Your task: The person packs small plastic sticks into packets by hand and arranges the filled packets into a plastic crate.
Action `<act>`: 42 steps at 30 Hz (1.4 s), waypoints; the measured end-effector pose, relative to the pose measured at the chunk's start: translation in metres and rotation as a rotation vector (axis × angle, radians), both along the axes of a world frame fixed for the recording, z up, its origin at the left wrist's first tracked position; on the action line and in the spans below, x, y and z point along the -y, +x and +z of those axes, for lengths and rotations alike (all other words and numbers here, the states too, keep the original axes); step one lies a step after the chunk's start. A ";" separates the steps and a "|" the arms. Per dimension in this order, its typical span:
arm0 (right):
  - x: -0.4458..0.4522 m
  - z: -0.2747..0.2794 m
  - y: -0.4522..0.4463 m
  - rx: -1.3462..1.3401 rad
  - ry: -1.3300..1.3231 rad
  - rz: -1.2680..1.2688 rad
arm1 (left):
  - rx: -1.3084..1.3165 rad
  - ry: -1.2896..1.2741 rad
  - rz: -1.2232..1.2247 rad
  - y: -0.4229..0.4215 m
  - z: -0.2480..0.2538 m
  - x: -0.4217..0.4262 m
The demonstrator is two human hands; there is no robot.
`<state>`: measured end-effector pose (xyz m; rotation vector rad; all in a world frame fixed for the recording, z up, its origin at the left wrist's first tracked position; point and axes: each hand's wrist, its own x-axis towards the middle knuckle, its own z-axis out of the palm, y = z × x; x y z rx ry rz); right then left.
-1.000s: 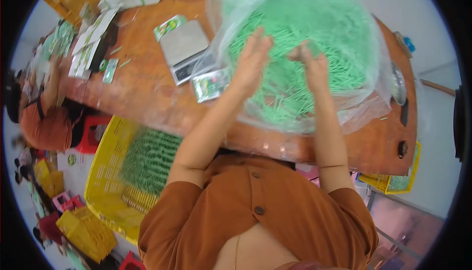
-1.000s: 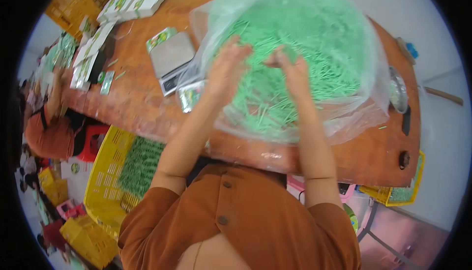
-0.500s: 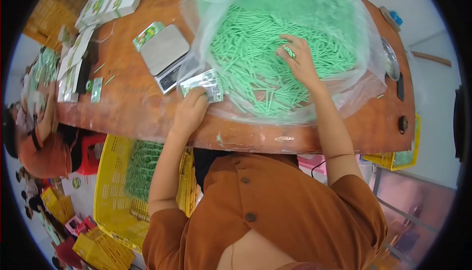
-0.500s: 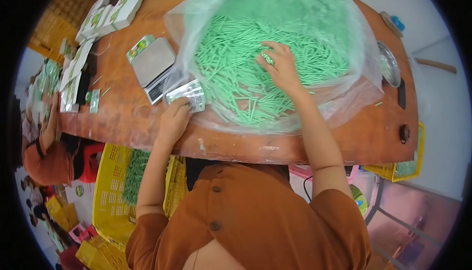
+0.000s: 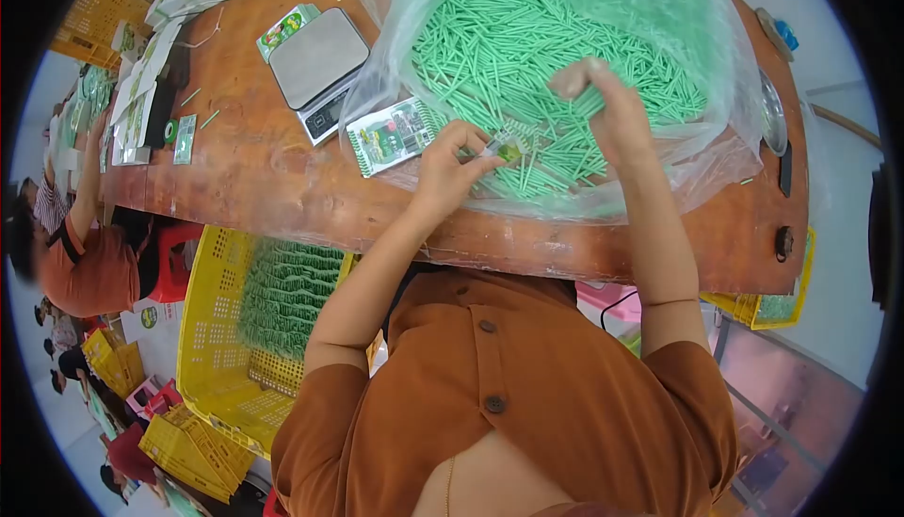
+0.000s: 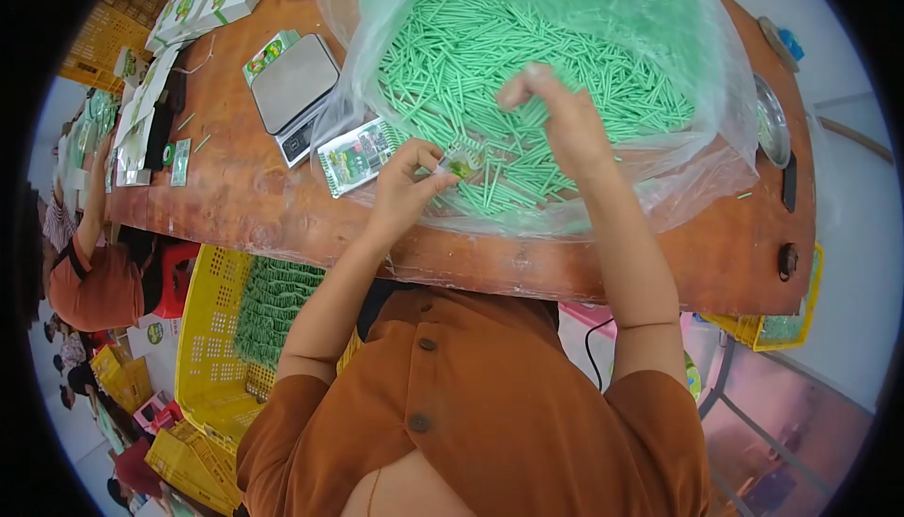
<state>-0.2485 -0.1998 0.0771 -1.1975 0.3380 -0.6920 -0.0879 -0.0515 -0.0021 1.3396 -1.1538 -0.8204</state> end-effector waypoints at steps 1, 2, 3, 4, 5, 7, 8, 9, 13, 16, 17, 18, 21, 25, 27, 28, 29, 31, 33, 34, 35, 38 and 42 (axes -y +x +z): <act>-0.017 0.008 0.007 -0.142 -0.229 -0.164 | -0.001 0.009 -0.004 0.000 -0.002 0.000; -0.027 0.012 0.012 -0.142 -0.223 -0.171 | -0.015 0.022 -0.038 0.001 -0.003 0.001; -0.034 0.016 0.018 -0.176 -0.275 -0.178 | -0.026 0.029 -0.072 0.002 -0.003 0.004; -0.036 0.019 0.021 -0.210 -0.330 -0.184 | -0.022 0.026 -0.078 0.001 -0.002 0.006; -0.035 0.019 0.022 -0.208 -0.332 -0.185 | -0.110 0.027 -0.076 0.000 -0.001 0.006; -0.037 0.012 0.027 -0.232 -0.418 -0.216 | -0.198 0.034 -0.062 0.000 0.000 0.006; -0.040 0.005 0.031 -0.230 -0.413 -0.210 | -0.282 -0.016 -0.044 -0.002 0.001 0.008; -0.045 -0.004 0.036 -0.355 -0.366 -0.164 | -0.368 -0.067 -0.026 -0.004 0.002 0.008; -0.038 -0.019 0.029 -0.559 -0.826 0.075 | -0.435 -0.097 -0.013 -0.003 -0.002 0.003; -0.033 0.016 0.019 -0.387 -0.579 0.021 | -0.489 -0.076 0.040 -0.003 -0.001 0.001; -0.032 0.017 0.016 -0.429 -0.618 -0.076 | -0.445 -0.055 0.090 -0.002 0.000 0.002; -0.036 0.022 0.015 -0.557 -0.833 -0.111 | -0.378 0.153 0.141 -0.005 0.015 -0.001; -0.038 0.014 0.030 -0.585 -1.048 -0.041 | -0.479 -0.114 0.168 -0.002 -0.007 0.006; -0.061 0.058 0.072 -0.390 -1.158 -0.068 | -0.382 -0.289 0.119 0.036 0.019 -0.010; -0.067 0.066 0.083 -0.518 -1.241 0.091 | -0.282 -0.276 0.113 0.045 0.037 -0.025; -0.069 0.071 0.091 -0.508 -1.254 0.112 | -0.058 -0.381 0.167 0.057 0.053 -0.037; -0.070 0.077 0.097 -0.345 -1.543 0.072 | 0.158 -0.476 0.231 0.067 0.068 -0.050; -0.088 0.090 0.112 -0.167 -1.819 0.117 | 0.376 -0.415 0.331 0.079 0.091 -0.079; -0.137 0.098 0.143 0.173 -1.920 0.398 | 0.716 -0.148 0.323 0.087 0.116 -0.121; -0.145 0.091 0.145 0.160 -1.893 0.510 | 0.788 0.033 0.242 0.092 0.119 -0.145; -0.152 0.082 0.146 0.088 -1.833 0.378 | 0.818 -0.149 0.384 0.104 0.102 -0.169; -0.144 0.050 0.142 0.043 -1.549 0.264 | 0.695 0.018 0.948 0.140 0.076 -0.295; -0.113 0.003 0.129 -0.181 -1.412 0.295 | 0.388 0.655 1.441 0.149 -0.008 -0.456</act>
